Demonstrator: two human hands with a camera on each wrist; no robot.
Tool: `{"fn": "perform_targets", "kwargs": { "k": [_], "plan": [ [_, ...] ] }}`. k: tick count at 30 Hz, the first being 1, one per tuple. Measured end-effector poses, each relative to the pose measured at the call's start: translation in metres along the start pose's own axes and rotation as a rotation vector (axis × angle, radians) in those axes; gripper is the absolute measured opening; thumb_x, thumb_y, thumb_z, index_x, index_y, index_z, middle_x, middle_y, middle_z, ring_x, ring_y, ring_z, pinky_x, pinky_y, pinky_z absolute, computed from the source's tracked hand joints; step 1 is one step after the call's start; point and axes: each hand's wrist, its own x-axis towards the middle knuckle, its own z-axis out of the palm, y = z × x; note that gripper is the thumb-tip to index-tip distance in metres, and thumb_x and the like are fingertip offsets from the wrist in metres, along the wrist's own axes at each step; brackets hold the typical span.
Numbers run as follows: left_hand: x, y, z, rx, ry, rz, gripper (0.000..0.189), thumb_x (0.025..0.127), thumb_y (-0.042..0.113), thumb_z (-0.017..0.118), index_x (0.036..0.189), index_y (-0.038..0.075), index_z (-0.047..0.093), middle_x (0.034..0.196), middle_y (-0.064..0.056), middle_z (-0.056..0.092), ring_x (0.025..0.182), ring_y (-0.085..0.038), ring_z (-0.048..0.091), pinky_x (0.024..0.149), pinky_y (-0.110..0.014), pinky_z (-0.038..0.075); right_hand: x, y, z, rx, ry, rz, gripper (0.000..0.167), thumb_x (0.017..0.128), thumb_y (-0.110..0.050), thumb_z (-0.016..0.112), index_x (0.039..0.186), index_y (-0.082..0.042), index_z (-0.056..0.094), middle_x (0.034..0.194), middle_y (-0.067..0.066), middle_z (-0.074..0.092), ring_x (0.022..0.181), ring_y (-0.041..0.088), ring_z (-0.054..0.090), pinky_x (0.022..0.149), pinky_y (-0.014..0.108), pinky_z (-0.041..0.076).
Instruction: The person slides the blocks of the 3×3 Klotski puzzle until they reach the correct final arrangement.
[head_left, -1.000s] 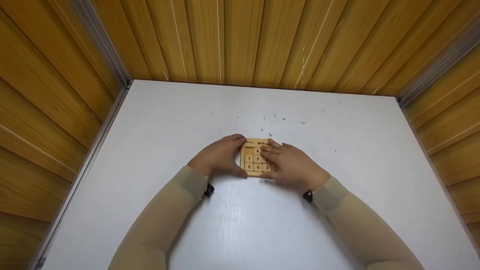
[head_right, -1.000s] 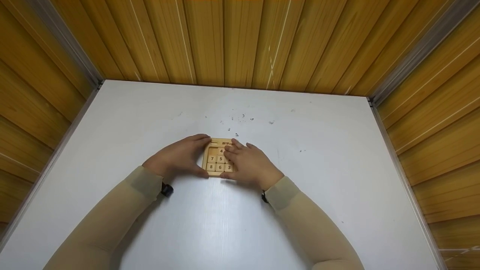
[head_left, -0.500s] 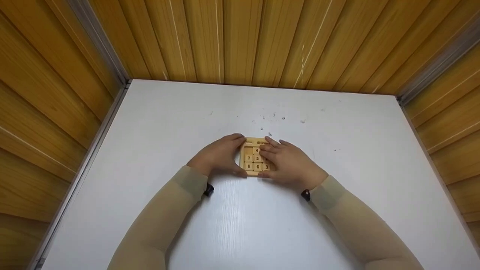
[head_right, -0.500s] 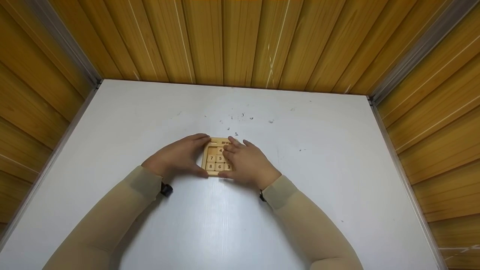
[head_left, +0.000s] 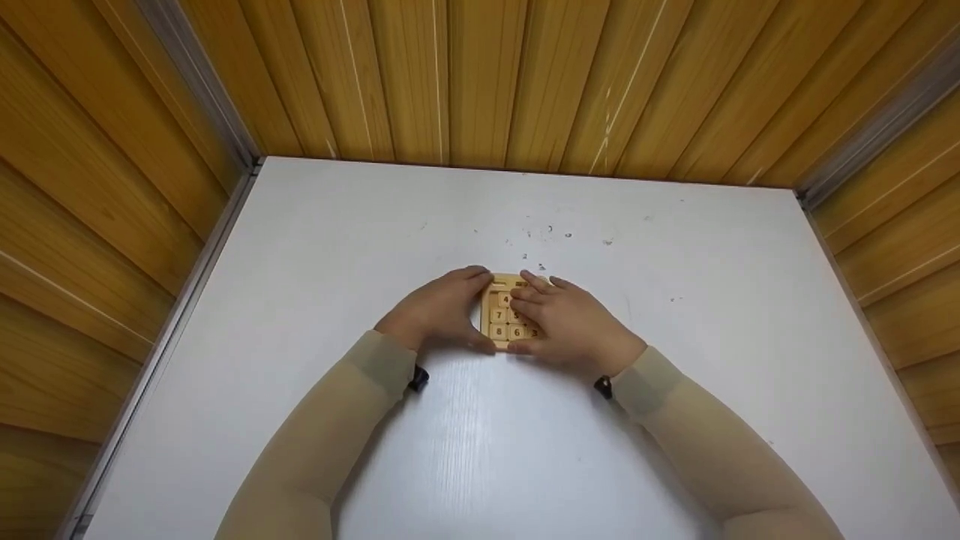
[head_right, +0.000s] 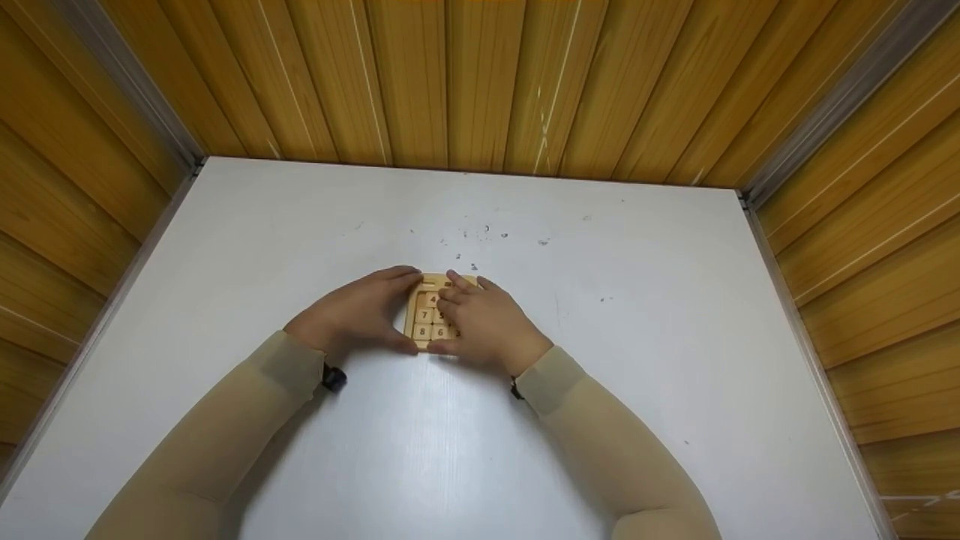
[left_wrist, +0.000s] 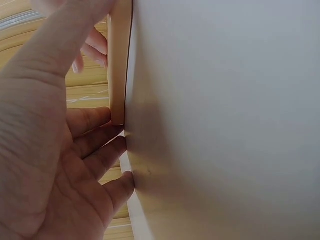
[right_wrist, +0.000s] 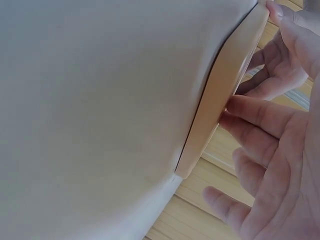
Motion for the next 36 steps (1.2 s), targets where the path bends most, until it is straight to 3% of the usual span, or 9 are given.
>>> {"fn": "perform_targets", "kwargs": {
  "k": [17, 29, 36],
  "plan": [
    [0.001, -0.001, 0.0, -0.022, 0.003, 0.017, 0.134, 0.074, 0.062, 0.104, 0.179, 0.016, 0.034, 0.187, -0.001, 0.034, 0.175, -0.024, 0.031, 0.144, -0.043, 0.031, 0.002, -0.004, 0.001, 0.015, -0.033, 0.002, 0.091, 0.106, -0.078, 0.058, 0.17, -0.014, 0.053, 0.18, 0.003, 0.048, 0.176, 0.028, 0.03, 0.145, 0.056, 0.029],
    [0.0, -0.001, -0.001, -0.005, 0.003, 0.015, 0.132, 0.075, 0.059, 0.103, 0.179, 0.014, 0.035, 0.187, -0.001, 0.034, 0.175, -0.024, 0.031, 0.144, -0.041, 0.03, -0.021, 0.021, -0.002, 0.05, -0.051, 0.127, 0.091, 0.105, -0.074, 0.063, 0.173, -0.016, 0.048, 0.181, -0.001, 0.045, 0.178, 0.025, 0.025, 0.144, 0.06, 0.029],
    [0.001, 0.0, 0.001, -0.011, -0.01, 0.002, 0.133, 0.075, 0.059, 0.103, 0.179, 0.014, 0.034, 0.187, -0.001, 0.034, 0.176, -0.024, 0.03, 0.144, -0.041, 0.03, -0.031, 0.028, 0.001, 0.066, -0.057, 0.119, 0.091, 0.105, -0.075, 0.063, 0.172, -0.015, 0.049, 0.181, -0.001, 0.045, 0.178, 0.026, 0.025, 0.143, 0.061, 0.03]
  ]
}}
